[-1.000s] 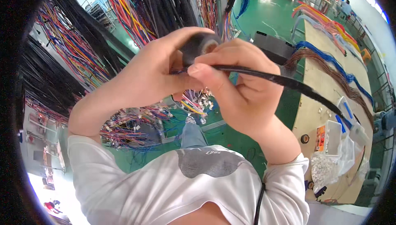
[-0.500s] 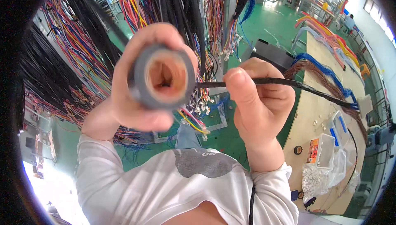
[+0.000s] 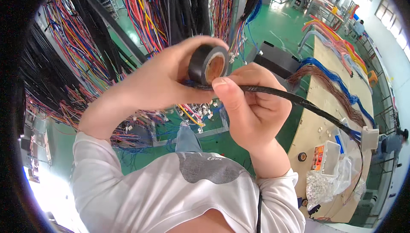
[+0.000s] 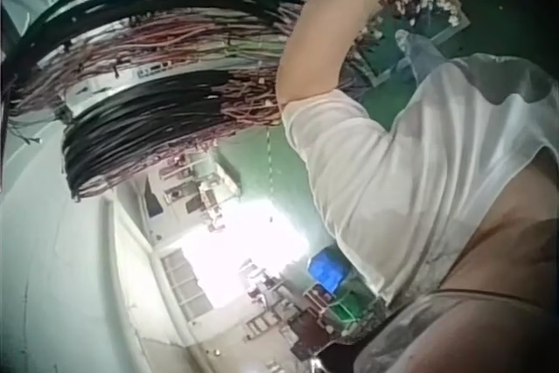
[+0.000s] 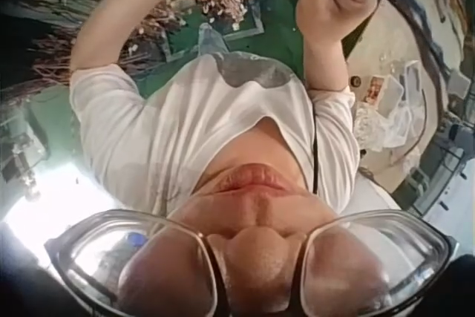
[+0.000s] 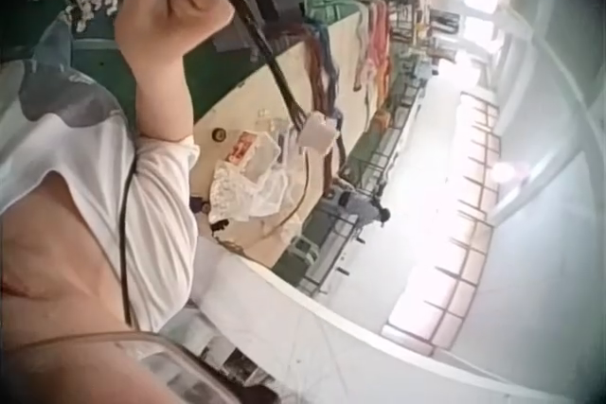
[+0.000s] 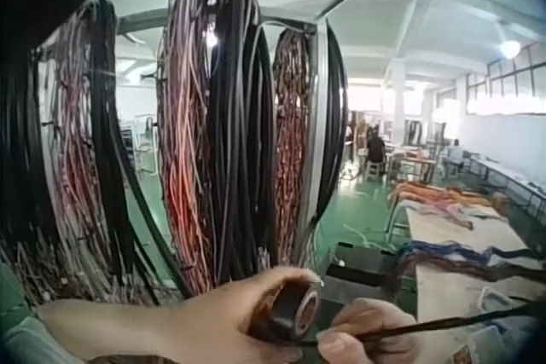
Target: Taping and securing individual wires and connectors on a large industrial wire harness assembly.
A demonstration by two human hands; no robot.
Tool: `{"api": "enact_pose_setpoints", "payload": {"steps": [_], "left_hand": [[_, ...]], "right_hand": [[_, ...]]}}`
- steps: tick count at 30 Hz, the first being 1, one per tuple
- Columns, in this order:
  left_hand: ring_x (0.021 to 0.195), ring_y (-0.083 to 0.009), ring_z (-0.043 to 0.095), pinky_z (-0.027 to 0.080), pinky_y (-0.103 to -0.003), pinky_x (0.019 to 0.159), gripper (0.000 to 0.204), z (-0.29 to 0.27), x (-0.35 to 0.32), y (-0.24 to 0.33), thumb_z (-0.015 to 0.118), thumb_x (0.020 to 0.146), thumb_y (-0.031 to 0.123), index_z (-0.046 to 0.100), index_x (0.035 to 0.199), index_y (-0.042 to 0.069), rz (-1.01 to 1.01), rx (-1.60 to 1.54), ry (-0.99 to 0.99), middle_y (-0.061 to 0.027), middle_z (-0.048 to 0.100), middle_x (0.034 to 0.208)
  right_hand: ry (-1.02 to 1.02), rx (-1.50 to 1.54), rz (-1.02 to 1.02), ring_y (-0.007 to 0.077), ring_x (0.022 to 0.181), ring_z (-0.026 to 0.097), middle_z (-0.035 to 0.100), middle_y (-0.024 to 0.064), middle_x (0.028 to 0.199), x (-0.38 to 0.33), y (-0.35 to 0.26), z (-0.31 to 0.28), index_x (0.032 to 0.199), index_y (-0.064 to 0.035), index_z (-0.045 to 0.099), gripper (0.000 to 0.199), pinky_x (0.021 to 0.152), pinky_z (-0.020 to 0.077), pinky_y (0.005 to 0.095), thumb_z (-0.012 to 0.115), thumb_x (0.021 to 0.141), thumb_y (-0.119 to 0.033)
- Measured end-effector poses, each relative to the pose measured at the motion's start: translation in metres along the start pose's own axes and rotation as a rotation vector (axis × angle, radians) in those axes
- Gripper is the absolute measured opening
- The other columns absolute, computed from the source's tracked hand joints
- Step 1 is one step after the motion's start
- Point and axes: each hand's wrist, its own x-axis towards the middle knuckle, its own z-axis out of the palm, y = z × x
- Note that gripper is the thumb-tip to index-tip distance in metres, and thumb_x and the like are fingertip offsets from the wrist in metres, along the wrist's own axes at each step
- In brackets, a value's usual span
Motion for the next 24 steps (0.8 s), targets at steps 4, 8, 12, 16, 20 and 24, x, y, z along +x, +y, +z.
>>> {"api": "enact_pose_setpoints", "payload": {"steps": [4, 8, 12, 16, 20, 24], "left_hand": [[0.074, -0.0114, 0.052, 0.044, -0.024, 0.056, 0.054, -0.005, -0.004, 0.018, 0.066, 0.071, 0.016, 0.038, 0.115, 0.005, -0.134, -0.473, 0.005, -0.0071, 0.054, 0.09], [0.073, -0.0114, 0.05, 0.042, -0.022, 0.053, 0.059, -0.001, -0.016, 0.022, 0.066, 0.069, 0.024, 0.035, 0.115, 0.002, 0.121, -0.405, 0.179, -0.0077, 0.051, 0.082], [0.066, -0.0141, 0.045, 0.037, -0.023, 0.054, 0.061, -0.03, -0.006, 0.004, 0.072, 0.064, 0.041, 0.046, 0.104, 0.002, 0.833, 0.309, -0.297, -0.0113, 0.044, 0.088], [0.056, -0.007, 0.038, 0.03, -0.017, 0.047, 0.051, -0.01, -0.008, -0.01, 0.076, 0.063, 0.024, 0.046, 0.099, 0.003, 0.53, 0.387, 0.013, -0.005, 0.044, 0.082], [0.07, -0.0097, 0.053, 0.045, -0.023, 0.058, 0.06, 0.005, 0.002, -0.004, 0.072, 0.065, 0.005, 0.035, 0.112, 0.006, 0.21, 0.553, 0.234, -0.0022, 0.05, 0.091], [0.081, -0.0103, 0.054, 0.047, -0.027, 0.07, 0.062, 0.001, 0.005, 0.001, 0.068, 0.066, 0.0, 0.034, 0.117, 0.006, 0.132, 0.349, 0.157, -0.0004, 0.052, 0.088]], "right_hand": [[0.025, 0.087, 0.04, 0.0095, 0.053, 0.037, 0.048, 0.0082, 0.064, 0.003, -0.005, -0.005, 0.068, 0.0046, 0.051, 0.019, 0.049, 0.027, 0.0218, 0.053, 0.079, -0.01], [0.059, 0.271, 0.2, 0.0102, 0.052, 0.034, 0.044, 0.0076, 0.06, 0.003, -0.008, -0.02, 0.068, 0.0055, 0.05, 0.019, 0.048, 0.0266, 0.0229, 0.049, 0.08, -0.009], [0.08, 0.297, 0.353, 0.0095, 0.052, 0.035, 0.043, 0.0058, 0.059, 0.008, -0.006, -0.018, 0.067, 0.0043, 0.051, 0.021, 0.047, 0.0252, 0.0229, 0.05, 0.081, -0.012], [0.091, 0.302, 0.3, 0.0084, 0.054, 0.043, 0.052, 0.0054, 0.064, 0.005, -0.005, -0.021, 0.068, 0.0034, 0.055, 0.015, 0.049, 0.031, 0.0203, 0.062, 0.074, -0.009], [0.003, 0.132, 0.161, 0.0071, 0.055, 0.042, 0.052, 0.0041, 0.064, 0.002, -0.005, -0.015, 0.07, 0.0033, 0.055, 0.009, 0.049, 0.0306, 0.0197, 0.062, 0.073, -0.003], [-0.013, 0.11, 0.17, 0.0062, 0.056, 0.042, 0.052, 0.0034, 0.065, 0.0, -0.001, -0.013, 0.071, 0.0029, 0.056, 0.009, 0.049, 0.0298, 0.0193, 0.062, 0.073, -0.003]]}}
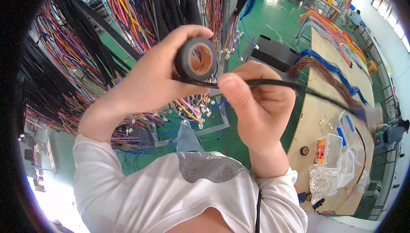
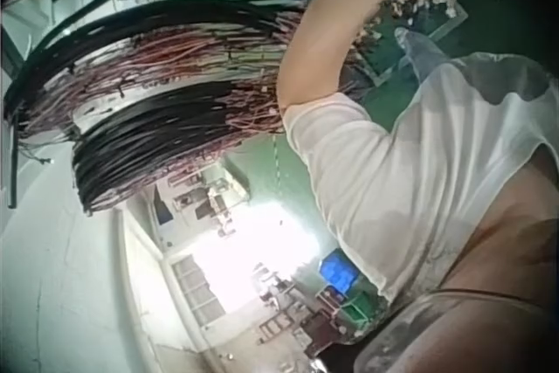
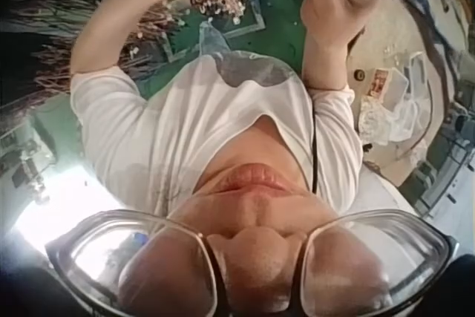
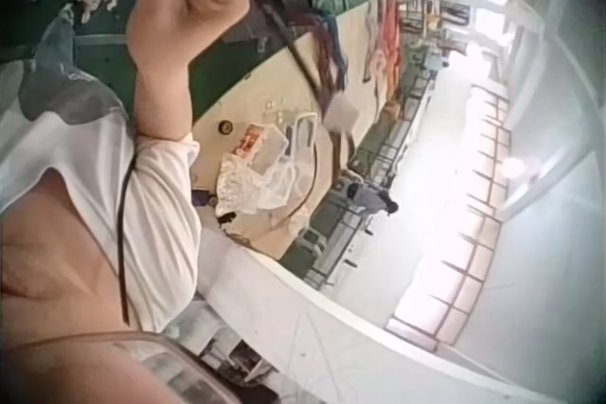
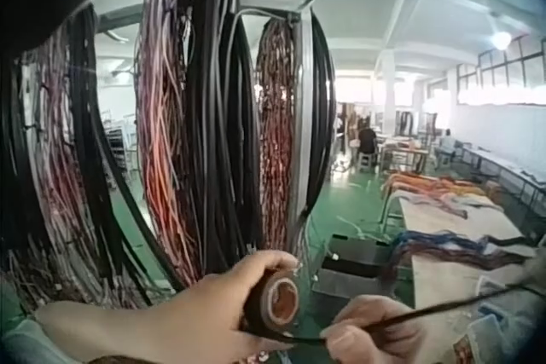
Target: Taping and securing individual wires and connectors on a large industrial wire harness assembly.
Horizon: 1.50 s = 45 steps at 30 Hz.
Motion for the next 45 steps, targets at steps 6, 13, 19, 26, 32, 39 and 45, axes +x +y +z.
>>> {"api": "enact_pose_setpoints", "payload": {"steps": [6, 13, 19, 26, 32, 39, 45], "left_hand": [[0.062, -0.006, 0.045, 0.039, -0.018, 0.053, 0.062, -0.014, -0.001, 0.023, 0.071, 0.062, 0.014, 0.037, 0.114, 0.006, -0.144, -0.551, 0.078, -0.0057, 0.051, 0.078], [0.061, -0.0165, 0.043, 0.035, -0.021, 0.049, 0.043, -0.027, -0.018, 0.016, 0.074, 0.062, 0.037, 0.055, 0.078, 0.003, 0.608, 0.18, -0.227, -0.0146, 0.044, 0.08], [0.059, -0.011, 0.045, 0.036, -0.021, 0.049, 0.051, -0.017, -0.009, 0.009, 0.074, 0.063, 0.017, 0.046, 0.105, 0.005, 0.231, 0.252, -0.083, -0.0051, 0.047, 0.081], [0.08, -0.0116, 0.052, 0.043, -0.022, 0.066, 0.066, -0.008, -0.003, 0.002, 0.072, 0.059, 0.0, 0.039, 0.117, 0.007, -0.039, 0.088, 0.093, -0.0028, 0.047, 0.103], [0.077, -0.0089, 0.049, 0.039, -0.018, 0.063, 0.065, -0.024, -0.008, 0.018, 0.073, 0.06, 0.017, 0.038, 0.112, 0.0, 0.049, -0.22, 0.1, -0.0077, 0.049, 0.094], [0.071, -0.0142, 0.046, 0.035, -0.023, 0.059, 0.063, -0.032, -0.021, 0.011, 0.068, 0.064, 0.042, 0.043, 0.108, 0.004, 0.411, -0.094, -0.218, -0.0062, 0.045, 0.087], [0.062, -0.0051, 0.044, 0.034, -0.018, 0.051, 0.012, -0.022, -0.002, 0.009, 0.053, 0.08, 0.004, 0.052, 0.09, 0.0, 0.016, -0.029, -0.198, -0.0011, 0.044, 0.077]], "right_hand": [[0.141, 0.296, 0.18, 0.0077, 0.052, 0.042, 0.053, 0.0057, 0.063, 0.007, 0.003, -0.017, 0.071, 0.0041, 0.056, 0.019, 0.047, 0.0289, 0.0197, 0.061, 0.076, -0.014], [0.08, 0.388, 0.23, 0.0074, 0.05, 0.041, 0.054, 0.0054, 0.062, 0.008, -0.002, -0.023, 0.072, 0.003, 0.056, 0.018, 0.046, 0.0284, 0.0198, 0.062, 0.076, -0.014], [0.059, 0.123, 0.108, 0.0073, 0.055, 0.045, 0.053, 0.0037, 0.064, 0.004, -0.012, -0.017, 0.073, 0.0042, 0.057, 0.014, 0.05, 0.0333, 0.0185, 0.063, 0.074, -0.008], [0.003, 0.119, 0.068, 0.0071, 0.057, 0.046, 0.054, 0.0042, 0.065, 0.001, -0.008, -0.007, 0.071, 0.0041, 0.055, 0.011, 0.051, 0.0343, 0.0187, 0.062, 0.074, -0.004], [0.11, 0.367, 0.166, 0.0076, 0.051, 0.041, 0.052, 0.0053, 0.06, 0.01, 0.003, -0.019, 0.071, 0.0032, 0.056, 0.019, 0.046, 0.0292, 0.0199, 0.06, 0.077, -0.015], [0.185, 0.343, 0.377, 0.0071, 0.05, 0.03, 0.041, 0.002, 0.058, 0.021, -0.001, -0.021, 0.074, 0.0057, 0.054, 0.023, 0.048, 0.0218, 0.022, 0.05, 0.084, -0.015], [0.116, 0.275, 0.194, 0.008, 0.05, 0.036, 0.046, 0.0015, 0.058, 0.019, 0.008, -0.011, 0.08, 0.0043, 0.056, 0.022, 0.05, 0.0287, 0.0201, 0.049, 0.085, -0.016]]}}
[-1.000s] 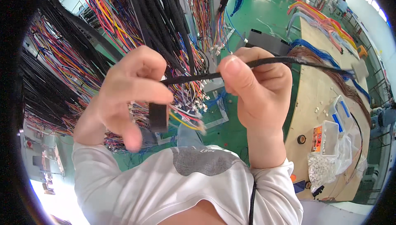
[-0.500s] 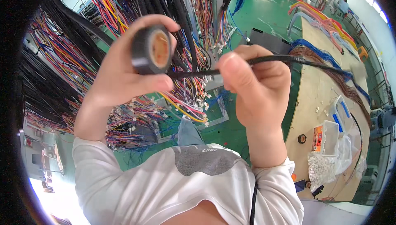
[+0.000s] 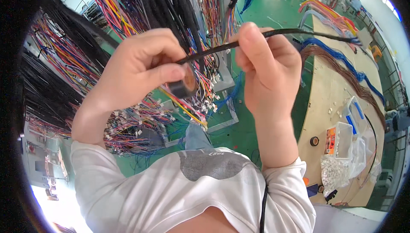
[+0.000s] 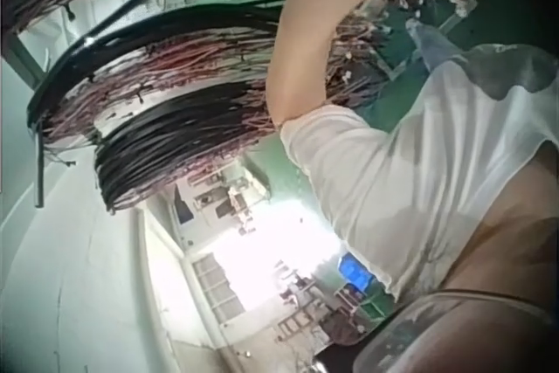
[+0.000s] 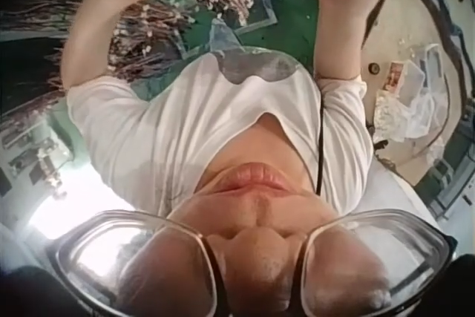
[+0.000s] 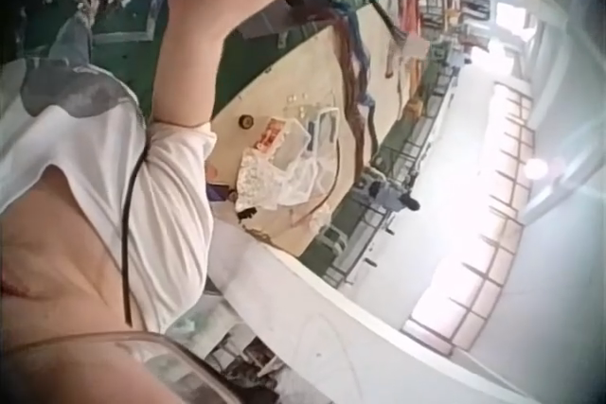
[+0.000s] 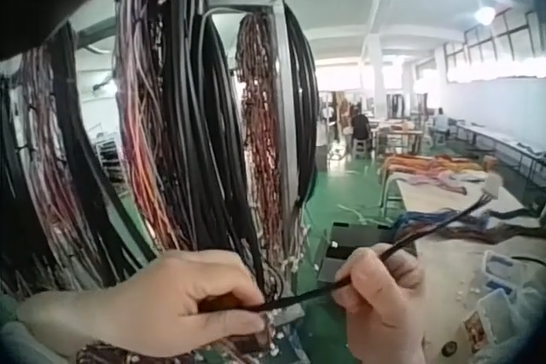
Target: Taping and securing individual wires and connectors on a large industrial wire harness assembly.
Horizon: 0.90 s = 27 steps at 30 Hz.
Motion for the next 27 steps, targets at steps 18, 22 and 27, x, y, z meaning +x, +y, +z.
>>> {"api": "enact_pose_setpoints", "payload": {"steps": [18, 22, 27], "left_hand": [[0.055, -0.0127, 0.048, 0.037, -0.024, 0.05, 0.008, 0.012, -0.014, -0.01, 0.06, 0.072, -0.001, 0.056, 0.079, -0.001, 0.302, 0.431, 0.34, -0.0075, 0.049, 0.063], [0.053, -0.0097, 0.046, 0.035, -0.022, 0.048, 0.006, 0.011, -0.022, -0.006, 0.061, 0.072, 0.002, 0.056, 0.076, -0.001, 0.05, 0.211, 0.181, -0.0053, 0.051, 0.062], [0.056, -0.0036, 0.045, 0.035, -0.018, 0.049, 0.009, 0.002, -0.008, -0.002, 0.062, 0.074, 0.006, 0.057, 0.075, -0.002, -0.197, -0.009, 0.36, -0.0002, 0.054, 0.065]], "right_hand": [[-0.347, -0.583, -0.323, 0.0213, 0.056, 0.055, 0.058, 0.0132, 0.066, -0.018, 0.052, 0.026, 0.081, 0.0009, 0.059, 0.008, 0.049, 0.0401, 0.0286, 0.058, 0.074, -0.003], [-0.421, -0.466, -0.097, 0.0127, 0.049, 0.052, 0.054, 0.0083, 0.059, -0.037, 0.051, 0.005, 0.082, 0.003, 0.059, 0.009, 0.045, 0.0378, 0.0245, 0.057, 0.077, -0.004], [0.232, -0.495, 0.581, 0.0066, 0.051, 0.044, 0.048, 0.0009, 0.059, -0.088, 0.117, -0.114, 0.076, 0.0023, 0.056, 0.022, 0.049, 0.0351, 0.0193, 0.05, 0.083, -0.017]]}}
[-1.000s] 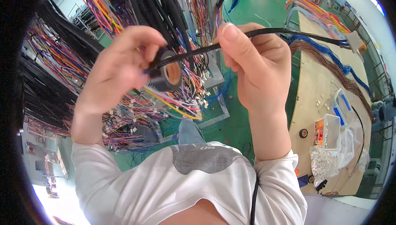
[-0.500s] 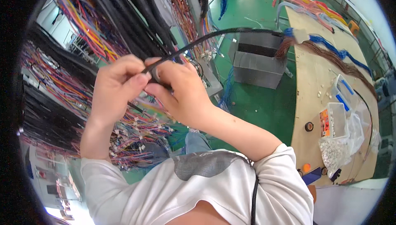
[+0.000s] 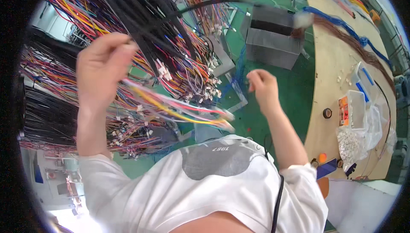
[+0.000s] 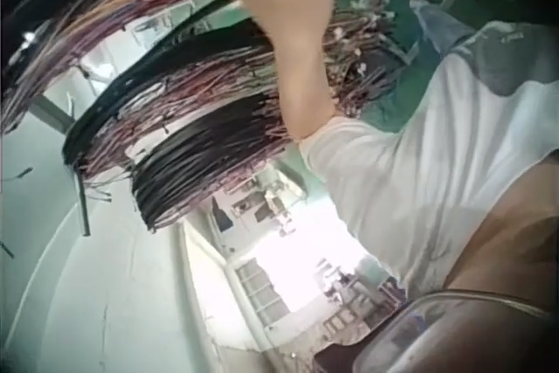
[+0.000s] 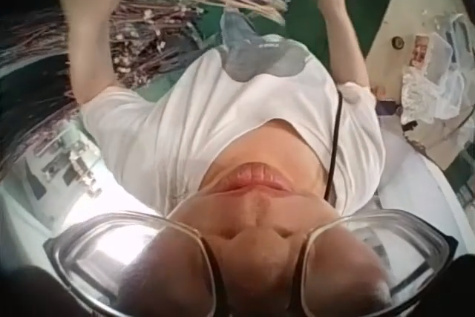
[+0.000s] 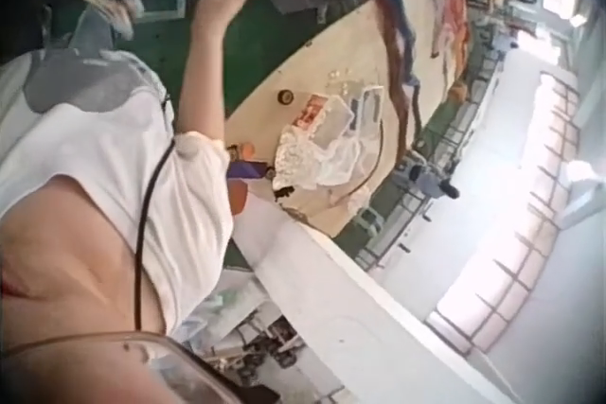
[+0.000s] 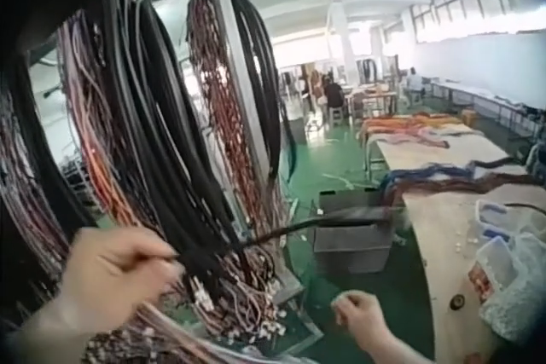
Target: Taping and securing individual wires and connectors on a large industrial wire harness assembly.
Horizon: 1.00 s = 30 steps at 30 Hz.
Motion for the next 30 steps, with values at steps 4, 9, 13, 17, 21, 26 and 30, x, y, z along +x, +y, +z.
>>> {"api": "enact_pose_setpoints", "payload": {"steps": [4, 9, 13, 17, 21, 26, 30], "left_hand": [[0.064, -0.0024, 0.048, 0.034, -0.015, 0.048, 0.015, 0.015, 0.016, -0.003, 0.06, 0.074, -0.001, 0.059, 0.089, 0.0, 0.219, -0.099, -0.159, 0.0002, 0.056, 0.081], [0.074, -0.0047, 0.049, 0.038, -0.015, 0.065, 0.016, 0.007, 0.024, -0.015, 0.06, 0.074, -0.001, 0.058, 0.09, -0.001, 0.054, 0.035, -0.201, -0.0006, 0.055, 0.087], [0.072, -0.0046, 0.051, 0.04, -0.016, 0.063, 0.016, 0.003, 0.024, -0.025, 0.059, 0.074, -0.004, 0.058, 0.09, -0.002, 0.341, 0.417, -0.101, 0.0011, 0.052, 0.072], [0.057, -0.0099, 0.05, 0.041, -0.022, 0.055, 0.018, 0.013, 0.021, -0.027, 0.062, 0.071, 0.0, 0.058, 0.088, 0.001, 0.526, 0.654, 0.036, -0.0044, 0.053, 0.068], [0.061, -0.0189, 0.051, 0.042, -0.023, 0.055, 0.019, 0.009, 0.02, -0.031, 0.061, 0.071, 0.0, 0.058, 0.089, 0.001, 0.756, 0.889, 0.023, -0.0071, 0.052, 0.071], [0.069, -0.0222, 0.053, 0.043, -0.029, 0.064, 0.021, 0.029, 0.014, -0.027, 0.061, 0.069, 0.002, 0.057, 0.089, 0.003, 0.745, 0.964, -0.029, -0.0074, 0.053, 0.078], [0.085, -0.0263, 0.054, 0.037, -0.039, 0.086, 0.021, 0.068, -0.009, -0.01, 0.06, 0.071, 0.007, 0.059, 0.092, 0.004, 0.615, 0.568, -0.557, -0.0102, 0.058, 0.092]], "right_hand": [[-0.266, 0.135, -0.233, 0.01, 0.07, 0.05, 0.055, 0.0046, 0.077, -0.023, -0.019, 0.051, 0.091, 0.0039, 0.054, 0.03, 0.066, 0.0393, 0.0225, 0.039, 0.09, -0.022], [-0.789, 0.677, 0.241, 0.0145, 0.076, 0.055, 0.058, 0.0103, 0.082, -0.025, -0.017, 0.047, 0.095, 0.0049, 0.052, 0.046, 0.07, 0.0417, 0.0255, 0.039, 0.088, -0.038], [-0.846, 0.563, 0.125, 0.0137, 0.068, 0.055, 0.058, 0.0105, 0.077, -0.036, -0.025, 0.035, 0.092, 0.0038, 0.053, 0.044, 0.062, 0.0435, 0.0249, 0.049, 0.083, -0.039], [-0.914, 0.542, 0.068, 0.0151, 0.07, 0.057, 0.059, 0.0106, 0.077, -0.037, -0.024, 0.017, 0.093, 0.0033, 0.052, 0.042, 0.061, 0.0447, 0.0257, 0.056, 0.079, -0.036], [-0.882, 0.649, 0.151, 0.0151, 0.072, 0.057, 0.059, 0.0099, 0.081, -0.045, -0.038, 0.008, 0.093, 0.0026, 0.052, 0.043, 0.062, 0.0448, 0.0252, 0.071, 0.066, -0.024], [-0.787, 0.251, 0.063, 0.0092, 0.071, 0.053, 0.058, 0.0058, 0.083, -0.05, -0.057, -0.003, 0.086, 0.0015, 0.054, 0.03, 0.065, 0.0424, 0.0215, 0.072, 0.062, -0.003], [-0.602, -0.04, -0.172, 0.0079, 0.072, 0.052, 0.058, 0.0036, 0.08, -0.056, -0.071, -0.005, 0.087, 0.001, 0.055, 0.026, 0.065, 0.0421, 0.0212, 0.068, 0.065, 0.0]]}}
